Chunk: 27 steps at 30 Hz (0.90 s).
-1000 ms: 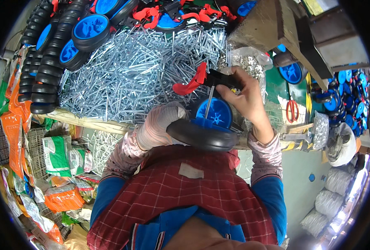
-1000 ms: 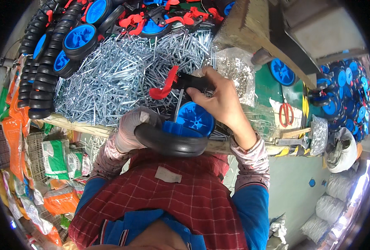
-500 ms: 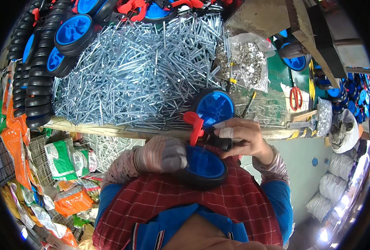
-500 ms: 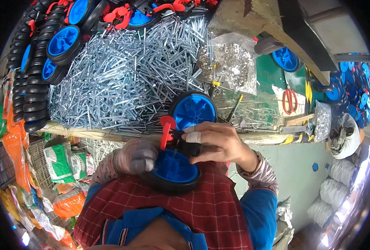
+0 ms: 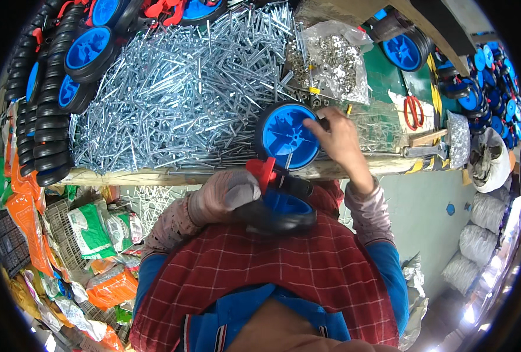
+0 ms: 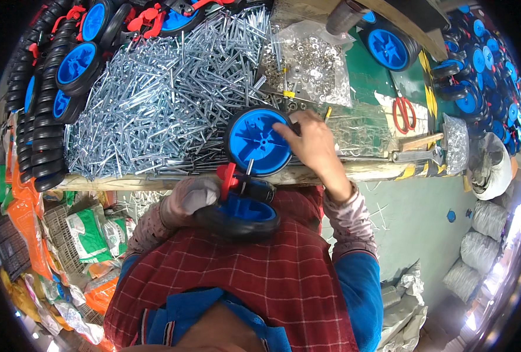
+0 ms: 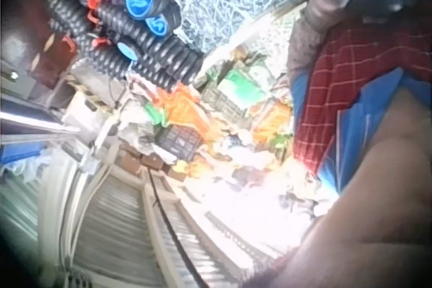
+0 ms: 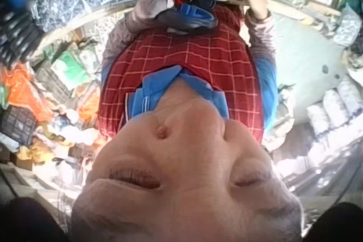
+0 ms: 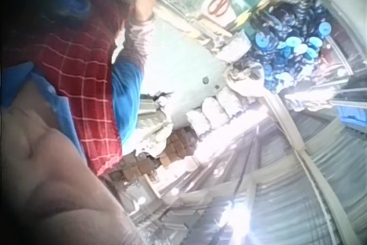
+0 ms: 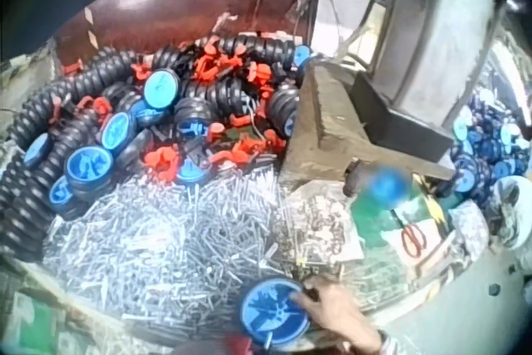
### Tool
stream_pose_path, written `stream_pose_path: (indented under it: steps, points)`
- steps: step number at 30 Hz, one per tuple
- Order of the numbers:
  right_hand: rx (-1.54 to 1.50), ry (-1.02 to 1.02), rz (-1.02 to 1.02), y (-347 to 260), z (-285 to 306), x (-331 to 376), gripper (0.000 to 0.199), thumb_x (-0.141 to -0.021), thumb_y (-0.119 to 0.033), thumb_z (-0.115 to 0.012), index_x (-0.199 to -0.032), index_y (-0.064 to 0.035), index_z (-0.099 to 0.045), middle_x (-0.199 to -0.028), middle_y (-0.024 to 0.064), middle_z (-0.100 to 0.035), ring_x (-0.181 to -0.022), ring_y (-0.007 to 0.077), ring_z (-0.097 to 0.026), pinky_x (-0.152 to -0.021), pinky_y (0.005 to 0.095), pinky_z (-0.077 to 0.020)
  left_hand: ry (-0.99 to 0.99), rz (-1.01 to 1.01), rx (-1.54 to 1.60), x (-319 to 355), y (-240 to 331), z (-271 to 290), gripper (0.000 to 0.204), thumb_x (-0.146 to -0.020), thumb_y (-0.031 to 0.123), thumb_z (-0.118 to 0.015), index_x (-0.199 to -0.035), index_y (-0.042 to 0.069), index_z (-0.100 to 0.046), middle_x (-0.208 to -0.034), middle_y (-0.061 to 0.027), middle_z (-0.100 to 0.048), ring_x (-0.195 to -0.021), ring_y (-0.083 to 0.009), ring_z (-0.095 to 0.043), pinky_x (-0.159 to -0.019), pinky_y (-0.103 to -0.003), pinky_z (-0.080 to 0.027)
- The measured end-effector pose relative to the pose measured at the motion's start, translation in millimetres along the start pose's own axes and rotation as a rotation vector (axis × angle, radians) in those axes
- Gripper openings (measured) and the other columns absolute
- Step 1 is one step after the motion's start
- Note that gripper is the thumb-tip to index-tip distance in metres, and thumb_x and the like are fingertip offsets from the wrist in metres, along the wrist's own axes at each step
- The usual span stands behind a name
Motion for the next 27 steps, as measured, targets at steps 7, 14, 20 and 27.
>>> stream_pose_path:
  steps: [7, 14, 20, 27]
  points:
    - [-0.605, 0.074, -0.073, 0, 8, 16, 0.048, -0.083, -0.024, -0.080, -0.112, 0.0053, -0.056, -0.064, 0.0105, -0.063, -0.054, 0.0124, -0.055, -0.051, 0.0299, -0.0439, -0.302, 0.518, -0.149, -3, -31, -26, 0.022, -0.071, 0.027, -0.081, -0.081, 0.012, -0.068, -0.078, -0.0064, -0.068, -0.074, -0.0276, -0.068, -0.066, -0.034, -0.054]
    - [-0.451, 0.076, -0.065, -7, 31, 20, 0.049, -0.081, -0.024, -0.081, -0.111, 0.0047, -0.056, -0.068, 0.0116, -0.066, -0.061, 0.0142, -0.063, -0.055, 0.0298, -0.0470, -0.277, 0.762, 0.246, 18, -57, -43, 0.032, -0.082, 0.031, -0.069, -0.093, 0.001, -0.070, -0.090, -0.0102, -0.071, -0.085, -0.0196, -0.069, -0.077, -0.032, -0.055]
    - [-0.408, 0.245, 0.474, -48, 54, 31, 0.051, -0.072, -0.020, -0.088, -0.108, 0.0009, -0.058, -0.083, 0.0100, -0.067, -0.070, 0.0177, -0.065, -0.065, 0.0276, -0.0518, -0.133, 0.546, 0.319, 16, -55, -34, 0.039, -0.079, 0.026, -0.071, -0.102, -0.004, -0.062, -0.091, -0.0152, -0.068, -0.081, -0.0261, -0.068, -0.073, -0.034, -0.055]
    - [-0.161, 0.168, 0.515, -39, 47, -24, 0.017, -0.075, -0.010, -0.076, -0.091, -0.0056, -0.070, -0.104, 0.0109, -0.068, -0.093, 0.0303, -0.064, -0.079, 0.0381, -0.0519, -0.047, -0.059, -0.165, -14, 0, -7, 0.041, -0.068, 0.007, -0.081, -0.098, 0.006, -0.054, -0.079, -0.0124, -0.065, -0.066, -0.0299, -0.067, -0.054, -0.037, -0.054]
Point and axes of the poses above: each hand's wrist, its own x-axis away from the middle knuckle, its own z-axis out of the back of the hand, y = z × x, the point moved 8 cm from there along -x, towards the middle knuckle
